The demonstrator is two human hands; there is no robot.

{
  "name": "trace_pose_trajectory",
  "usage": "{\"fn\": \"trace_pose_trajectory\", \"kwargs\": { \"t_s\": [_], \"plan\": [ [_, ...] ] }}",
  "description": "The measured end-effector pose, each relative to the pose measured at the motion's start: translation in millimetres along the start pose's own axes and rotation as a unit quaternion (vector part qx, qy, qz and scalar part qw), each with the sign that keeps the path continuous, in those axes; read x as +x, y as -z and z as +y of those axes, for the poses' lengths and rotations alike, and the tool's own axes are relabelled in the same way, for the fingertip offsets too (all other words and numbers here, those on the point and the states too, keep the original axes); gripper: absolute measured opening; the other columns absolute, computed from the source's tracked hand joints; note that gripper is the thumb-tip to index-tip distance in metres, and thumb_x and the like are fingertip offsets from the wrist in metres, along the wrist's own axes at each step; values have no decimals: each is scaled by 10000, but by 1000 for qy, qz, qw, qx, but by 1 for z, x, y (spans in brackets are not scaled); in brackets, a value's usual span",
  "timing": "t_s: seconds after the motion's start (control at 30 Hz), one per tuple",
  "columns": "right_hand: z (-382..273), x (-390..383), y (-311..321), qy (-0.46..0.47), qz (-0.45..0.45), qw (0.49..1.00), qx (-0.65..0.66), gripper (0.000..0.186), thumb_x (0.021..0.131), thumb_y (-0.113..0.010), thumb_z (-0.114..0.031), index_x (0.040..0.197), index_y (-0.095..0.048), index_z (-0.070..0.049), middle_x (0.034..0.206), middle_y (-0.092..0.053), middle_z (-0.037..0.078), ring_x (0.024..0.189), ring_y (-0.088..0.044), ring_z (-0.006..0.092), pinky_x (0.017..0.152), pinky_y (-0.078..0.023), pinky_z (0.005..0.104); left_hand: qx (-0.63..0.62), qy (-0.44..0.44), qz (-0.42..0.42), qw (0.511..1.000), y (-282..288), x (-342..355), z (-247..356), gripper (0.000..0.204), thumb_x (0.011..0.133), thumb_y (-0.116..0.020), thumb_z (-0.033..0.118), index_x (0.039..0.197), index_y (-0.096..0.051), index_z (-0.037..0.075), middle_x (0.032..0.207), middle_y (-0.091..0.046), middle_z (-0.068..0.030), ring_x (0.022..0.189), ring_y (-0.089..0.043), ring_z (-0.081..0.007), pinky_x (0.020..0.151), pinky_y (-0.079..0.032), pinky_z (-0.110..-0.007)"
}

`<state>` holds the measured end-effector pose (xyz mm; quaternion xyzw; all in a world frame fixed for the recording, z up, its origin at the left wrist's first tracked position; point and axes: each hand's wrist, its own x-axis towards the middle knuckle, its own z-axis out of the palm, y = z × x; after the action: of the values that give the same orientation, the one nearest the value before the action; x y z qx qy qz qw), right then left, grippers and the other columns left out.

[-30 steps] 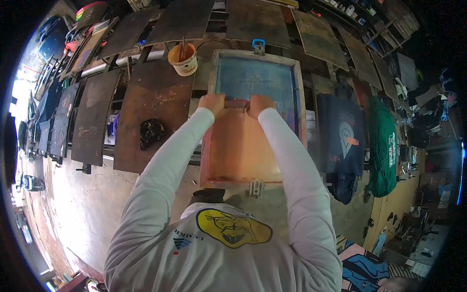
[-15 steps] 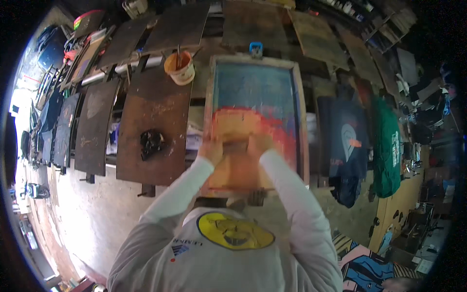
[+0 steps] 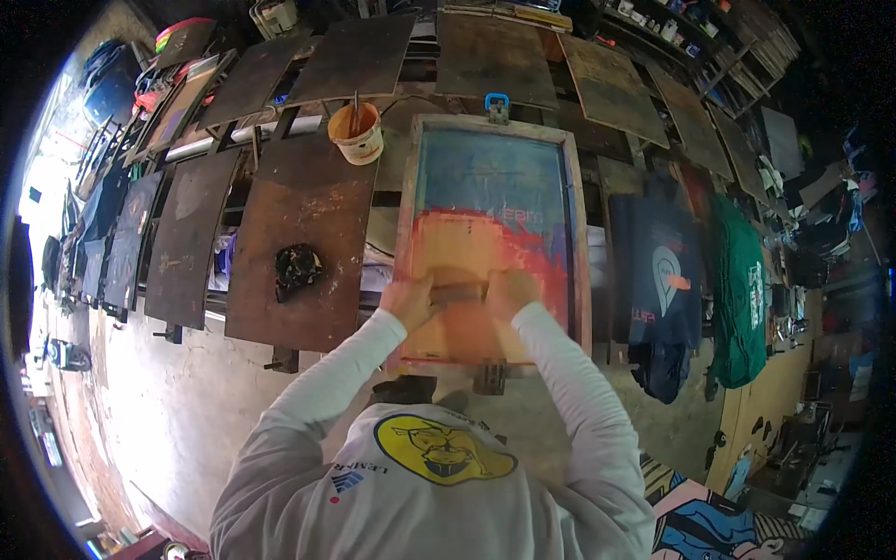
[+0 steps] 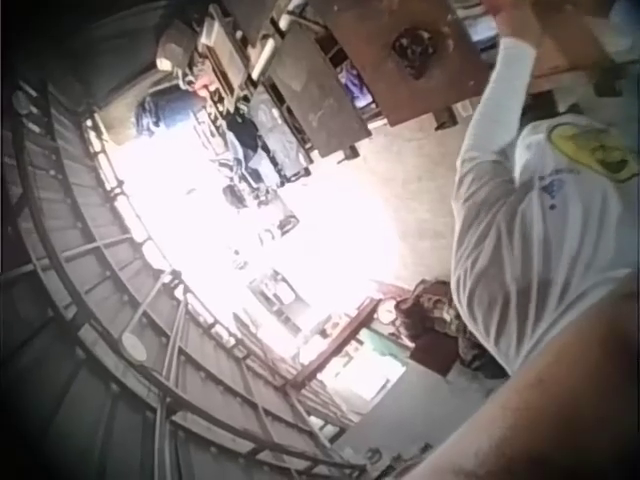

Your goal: Applying ink onto t-shirts through a silk screen using a squeegee to print designs.

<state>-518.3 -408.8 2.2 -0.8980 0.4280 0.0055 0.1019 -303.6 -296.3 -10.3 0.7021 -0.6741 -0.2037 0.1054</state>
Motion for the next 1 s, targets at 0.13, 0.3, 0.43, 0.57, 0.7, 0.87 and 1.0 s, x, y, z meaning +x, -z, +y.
{"fn": "trace_pose_trajectory", "kwargs": {
  "t_s": [0.13,0.3,0.43,0.57,0.7,0.87,1.0],
  "plan": [
    [12,80,27,48,38,998,-26,211,752,-682,-205,945,-687,-120,840,-704,168,809,-690,379,737,-554,501,-27,76,70,994,-7,53,-13,546,845,-717,445,1143,-510,37,820,-703,-210,773,-698,-401,686,-553,-509],
    [30,145,24,110,22,989,-97,209,797,-635,-113,1001,-682,-123,973,-723,124,984,-673,329,807,-550,458,-111,132,106,979,1,74,6,514,894,-665,465,1085,-470,29,814,-703,-217,776,-695,-418,673,-547,-509],
    [26,178,8,179,41,977,-107,236,815,-623,-106,1033,-693,-166,1018,-720,108,1019,-654,310,838,-548,433,-121,140,143,972,-10,79,-12,530,901,-655,471,1099,-455,22,828,-703,-224,782,-698,-410,684,-550,-501],
    [31,190,-4,156,5,986,-61,344,802,-646,-121,1139,-681,-179,989,-726,93,996,-671,312,936,-521,427,-107,146,130,975,-5,94,-23,547,905,-658,448,1149,-434,12,855,-704,-233,790,-702,-397,706,-551,-498],
    [40,158,-16,118,13,991,-60,364,792,-640,-144,1154,-678,-151,952,-726,119,930,-684,327,873,-540,458,-85,113,88,986,1,86,-16,648,869,-704,398,1264,-399,-14,861,-708,-232,787,-702,-401,706,-554,-505],
    [34,58,-29,92,-21,994,-63,411,767,-630,-183,1167,-667,-96,858,-710,169,809,-690,358,718,-551,503,-83,124,-9,989,1,28,4,789,791,-769,372,1372,-360,29,886,-707,-230,804,-699,-415,704,-558,-517],
    [11,-32,-37,32,-63,997,10,425,750,-644,-210,1143,-648,-49,786,-685,196,768,-685,375,696,-544,507,-78,77,9,994,-18,-29,18,857,774,-782,381,1429,-331,63,878,-695,-219,804,-694,-422,714,-557,-518]
  ]
}}
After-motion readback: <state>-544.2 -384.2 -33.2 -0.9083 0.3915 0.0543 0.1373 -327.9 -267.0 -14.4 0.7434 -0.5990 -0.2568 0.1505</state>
